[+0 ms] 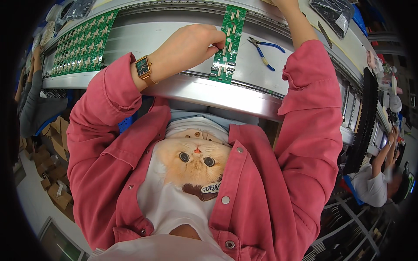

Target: Assembling electronic components onto a printed circuit board on an assembly line.

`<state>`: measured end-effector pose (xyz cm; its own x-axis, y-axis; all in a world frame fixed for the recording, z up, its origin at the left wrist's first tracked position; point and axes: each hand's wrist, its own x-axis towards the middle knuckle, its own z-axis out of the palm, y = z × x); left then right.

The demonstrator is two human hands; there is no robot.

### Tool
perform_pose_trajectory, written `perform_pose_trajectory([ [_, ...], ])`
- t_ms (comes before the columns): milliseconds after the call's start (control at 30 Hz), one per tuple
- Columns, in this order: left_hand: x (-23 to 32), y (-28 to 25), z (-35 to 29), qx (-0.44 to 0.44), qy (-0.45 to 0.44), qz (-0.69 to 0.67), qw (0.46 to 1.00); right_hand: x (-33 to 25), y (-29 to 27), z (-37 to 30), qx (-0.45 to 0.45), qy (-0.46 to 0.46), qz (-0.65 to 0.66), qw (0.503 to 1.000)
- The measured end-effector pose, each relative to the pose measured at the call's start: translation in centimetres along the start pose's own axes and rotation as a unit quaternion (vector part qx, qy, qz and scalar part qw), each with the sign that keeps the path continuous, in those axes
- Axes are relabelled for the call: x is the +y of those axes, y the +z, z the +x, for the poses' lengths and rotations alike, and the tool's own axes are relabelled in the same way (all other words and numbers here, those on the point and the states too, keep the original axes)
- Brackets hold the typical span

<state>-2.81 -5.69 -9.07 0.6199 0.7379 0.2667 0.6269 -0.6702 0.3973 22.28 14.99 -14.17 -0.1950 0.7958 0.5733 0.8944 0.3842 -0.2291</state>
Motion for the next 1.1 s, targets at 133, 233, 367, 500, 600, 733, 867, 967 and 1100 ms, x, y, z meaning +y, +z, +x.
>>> perform_pose_trajectory([
  [133,0.1,0.0,0.0,0.003,0.001,0.001,1.0,-0.3,-0.5,0.0,-0.03,0.119,0.107,0.987],
  [233,0.1,0.0,-0.1,0.005,0.002,0.003,1.0,-1.1,-0.7,-0.3,-0.046,0.17,0.186,0.966],
  [367,-0.2,0.0,-0.4,0.011,0.005,0.01,1.0,-1.6,-0.1,-0.7,-0.065,0.206,0.317,0.924],
  [500,-0.1,0.6,0.4,0.024,0.048,0.012,0.998,4.3,1.5,-2.0,-0.097,0.03,0.697,0.71],
  [600,-0.3,0.7,0.2,0.025,0.042,0.025,0.999,2.4,1.0,-2.2,-0.131,0.071,0.64,0.754],
  [733,-0.1,0.4,-0.2,0.025,0.041,0.047,0.998,-2.5,-1.8,-3.1,-0.171,0.154,0.543,0.808],
  [867,0.2,-0.8,0.5,0.016,0.051,0.098,0.994,-8.1,-6.7,-4.9,-0.192,0.292,0.428,0.834],
  [967,-1.8,-1.4,3.1,0.025,0.038,0.128,0.991,-11.2,-10.5,-6.6,-0.263,0.193,0.386,0.863],
  [1100,-7.6,-0.4,9.0,0.061,0.022,0.151,0.986,-12.5,-11.6,-8.6,-0.278,0.116,0.367,0.88],
])
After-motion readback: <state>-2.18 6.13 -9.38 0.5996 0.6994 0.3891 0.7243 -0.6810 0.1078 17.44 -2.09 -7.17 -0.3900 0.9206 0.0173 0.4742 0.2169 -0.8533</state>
